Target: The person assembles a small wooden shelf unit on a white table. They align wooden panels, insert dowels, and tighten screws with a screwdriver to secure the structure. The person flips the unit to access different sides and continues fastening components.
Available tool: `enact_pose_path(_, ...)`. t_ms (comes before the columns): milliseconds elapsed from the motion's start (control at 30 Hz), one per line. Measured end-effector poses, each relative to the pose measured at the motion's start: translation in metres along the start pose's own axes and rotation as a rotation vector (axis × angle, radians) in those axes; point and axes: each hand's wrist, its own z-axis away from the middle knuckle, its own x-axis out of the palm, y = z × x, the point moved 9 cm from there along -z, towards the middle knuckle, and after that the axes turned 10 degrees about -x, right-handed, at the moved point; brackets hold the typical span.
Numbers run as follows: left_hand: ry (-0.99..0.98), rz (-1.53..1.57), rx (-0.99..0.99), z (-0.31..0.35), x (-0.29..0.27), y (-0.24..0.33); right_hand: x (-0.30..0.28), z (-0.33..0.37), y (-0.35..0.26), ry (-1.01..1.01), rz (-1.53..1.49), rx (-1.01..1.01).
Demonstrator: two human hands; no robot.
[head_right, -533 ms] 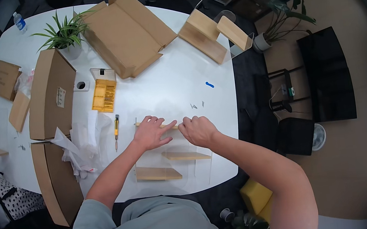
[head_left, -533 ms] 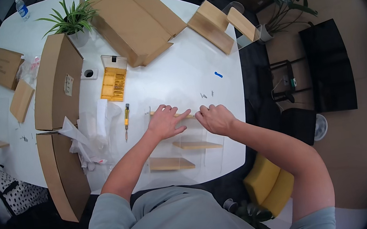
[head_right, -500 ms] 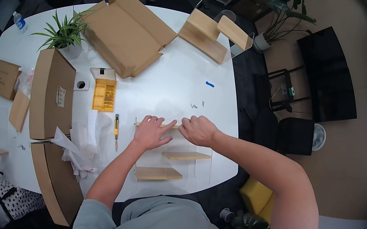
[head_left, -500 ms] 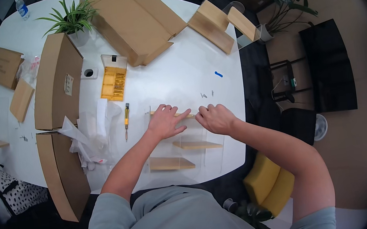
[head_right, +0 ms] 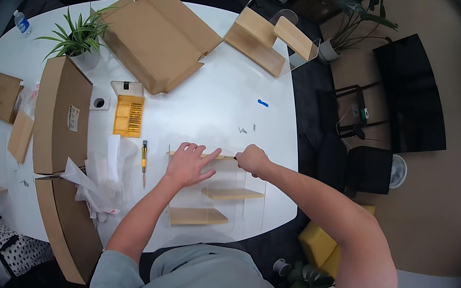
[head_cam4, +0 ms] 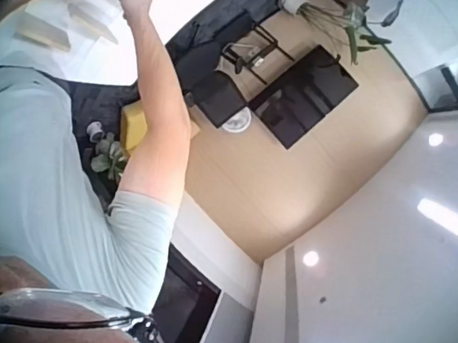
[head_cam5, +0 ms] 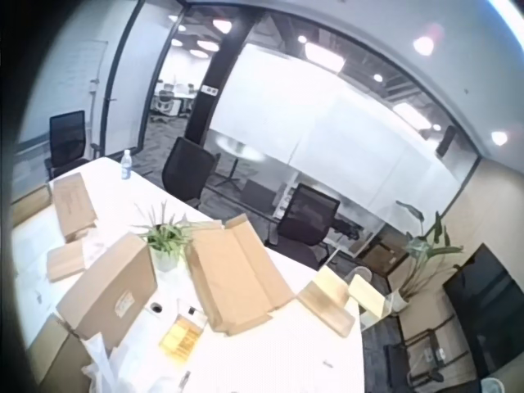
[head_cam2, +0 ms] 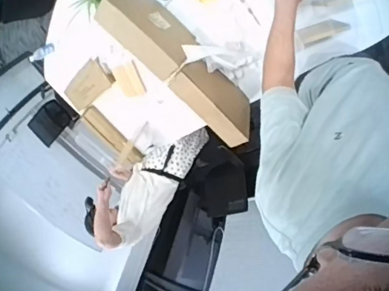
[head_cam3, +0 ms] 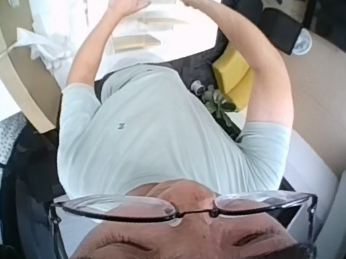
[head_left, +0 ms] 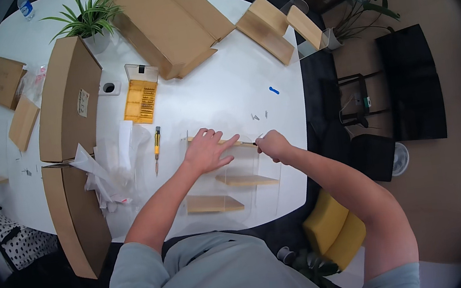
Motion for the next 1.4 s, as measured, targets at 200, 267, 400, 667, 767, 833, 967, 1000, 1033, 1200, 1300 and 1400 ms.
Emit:
enact_pose_path(200, -0.032, 0.033, -0.019, 0.002, -0.001, -0.003, -0.007, 0.041, -0.082, 0.091, 0.758, -0.475)
enact_pose_path(267, 0.011, 0.027, 0.001, 0.003, -0.003, -0.003, -0.003, 0.054, -0.095, 0.169, 0.943, -0.687)
enact_pose_path(400, 0.144, -0.026, 0.029, 0.005, -0.003, -0.001, 0.018, 0.059, -0.097, 0.150, 1.239, -1.054)
enact_pose_path(667, 0.000, 0.019, -0.007, 0.003, -0.001, -0.003, -0.012, 0.015, -0.065, 0.071, 0.527, -0.232)
enact_pose_path(767, 0.001, 0.023, 0.007, 0.002, -0.002, -0.001, -0.017, 0.000, -0.043, -0.045, 0.256, 0.031)
enact_pose_path(833, 0.009, 0.026, 0.002, 0.004, -0.002, -0.002, -0.015, 0.006, -0.055, 0.005, 0.449, -0.177)
enact_pose_path(967, 0.006, 0.036, -0.004, 0.003, -0.002, -0.004, -0.001, 0.042, -0.090, -0.020, 0.898, -0.570)
enact_pose_path(1000, 0.006, 0.035, -0.001, 0.003, -0.004, -0.003, 0.007, 0.047, -0.092, 0.069, 1.050, -0.726)
enact_pose_path(1033, 0.005, 0.034, 0.003, 0.003, -0.004, -0.001, 0.011, 0.051, -0.094, 0.126, 1.117, -0.858)
enact_pose_path(1200, 0.033, 0.036, -0.003, 0.003, 0.001, -0.005, 0.025, 0.062, -0.101, 0.196, 1.291, -1.194)
enact_pose_path(1300, 0.046, 0.044, 0.004, 0.005, 0.003, -0.006, 0.031, 0.050, -0.093, 0.041, 1.202, -0.967)
enact_pose_path(1400, 0.045, 0.049, 0.009, 0.004, 0.001, -0.004, 0.017, 0.035, -0.087, 0.034, 0.864, -0.613)
